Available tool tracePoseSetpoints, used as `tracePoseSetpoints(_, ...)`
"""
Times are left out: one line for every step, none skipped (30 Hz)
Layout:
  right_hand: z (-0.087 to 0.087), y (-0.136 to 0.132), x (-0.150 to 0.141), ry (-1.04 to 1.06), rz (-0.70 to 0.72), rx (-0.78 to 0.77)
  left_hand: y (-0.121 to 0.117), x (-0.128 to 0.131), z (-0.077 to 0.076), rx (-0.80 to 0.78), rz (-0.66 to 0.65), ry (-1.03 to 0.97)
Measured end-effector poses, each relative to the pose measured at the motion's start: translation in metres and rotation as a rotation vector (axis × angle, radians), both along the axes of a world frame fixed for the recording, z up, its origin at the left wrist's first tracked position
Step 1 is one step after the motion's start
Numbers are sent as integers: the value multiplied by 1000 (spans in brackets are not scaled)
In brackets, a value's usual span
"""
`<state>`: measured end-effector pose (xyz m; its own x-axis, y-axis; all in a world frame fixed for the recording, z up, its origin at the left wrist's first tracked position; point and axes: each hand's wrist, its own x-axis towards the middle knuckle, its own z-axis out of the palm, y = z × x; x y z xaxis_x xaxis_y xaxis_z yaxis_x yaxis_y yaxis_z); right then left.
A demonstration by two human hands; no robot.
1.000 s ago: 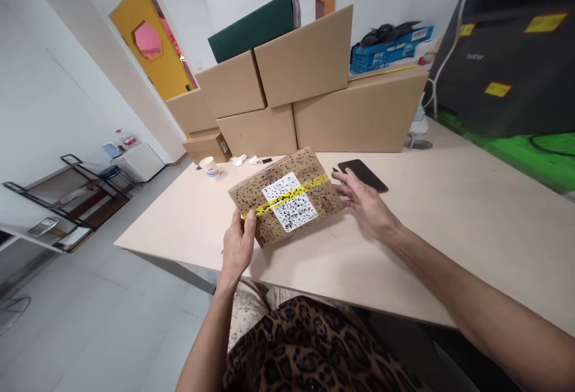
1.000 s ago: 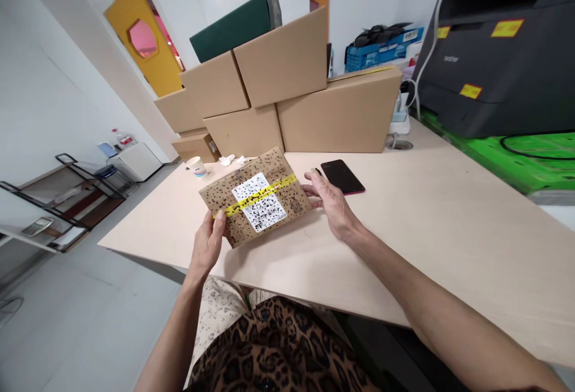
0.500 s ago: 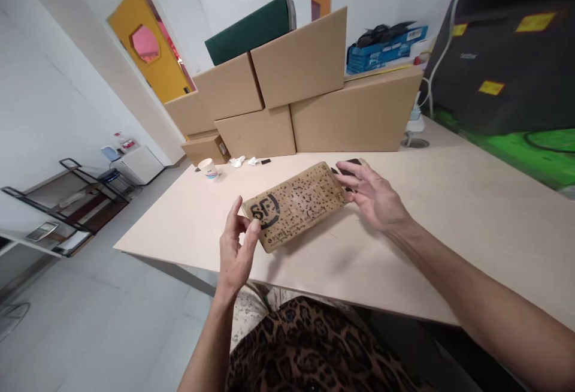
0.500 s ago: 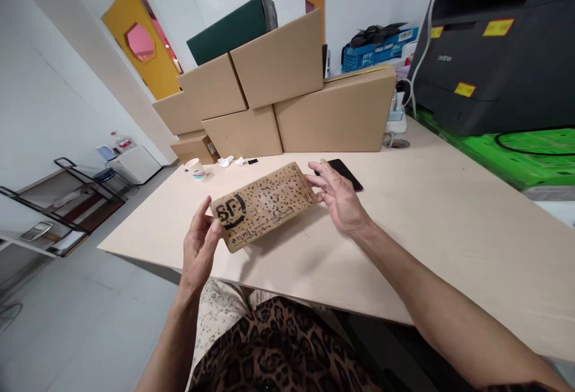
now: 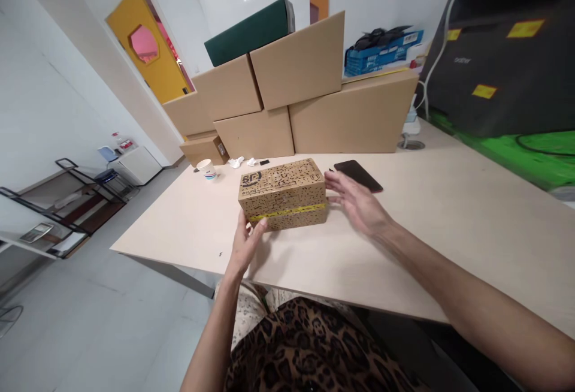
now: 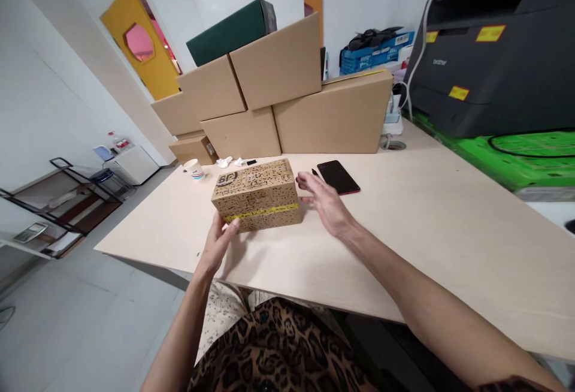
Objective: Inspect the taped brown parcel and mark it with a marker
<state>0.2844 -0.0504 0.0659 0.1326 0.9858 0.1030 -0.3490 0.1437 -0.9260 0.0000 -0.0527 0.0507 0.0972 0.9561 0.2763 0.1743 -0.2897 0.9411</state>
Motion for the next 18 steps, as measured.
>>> tracePoseSetpoints(-4, -1, -3, -42, 31, -27, 0, 0, -6, -16, -10, 14)
tracePoseSetpoints(-7, -2, -6, -73, 66, -45, -1, 0, -11, -17, -5, 21)
tracePoseSetpoints(-8, -4, -8, -92, 99, -53, -3, 0, -13, -17, 2, 32)
tracePoseSetpoints(-9, -5, -9, -100, 120, -51, -5, -1, -14, -17, 12, 53)
tracePoseSetpoints(-9, -5, -8, -100, 127, -47, -8, -2, -12, -19, 26, 85)
tracePoseSetpoints(-7, -6, -7, -94, 119, -46, -12, -3, -8, -28, 40, 127)
tracePoseSetpoints(-4, -6, -5, -84, 97, -50, -16, -4, -2, -36, 60, 174)
tracePoseSetpoints(-1, -6, -3, -71, 64, -58, -21, -5, 5, -40, 89, 216)
tracePoseSetpoints(2, -6, -1, -58, 26, -66, -25, -5, 12, -49, 120, 238)
tracePoseSetpoints(5, -6, 1, -46, -7, -72, -29, -5, 19, -48, 162, 250)
tracePoseSetpoints(8, -6, 3, -38, -29, -76, -33, -4, 25, -41, 205, 267)
tracePoseSetpoints(10, -6, 4, -32, -42, -81, -35, -3, 30, -29, 240, 285)
tracePoseSetpoints(12, -6, 4, -29, -45, -86, -36, -1, 34, -12, 265, 308)
tracePoseSetpoints(13, -6, 4, -27, -42, -93, -37, 0, 37, 5, 280, 333)
tracePoseSetpoints(13, -6, 3, -26, -37, -99, -36, 1, 38, 20, 288, 354)
tracePoseSetpoints(13, -6, 3, -20, -32, -102, -34, 2, 38, 31, 296, 362)
tracePoseSetpoints(13, -7, 2, -8, -26, -103, -31, 2, 38, 38, 305, 356)
tracePoseSetpoints(13, -6, 2, 8, -15, -102, -28, 1, 35, 39, 312, 337)
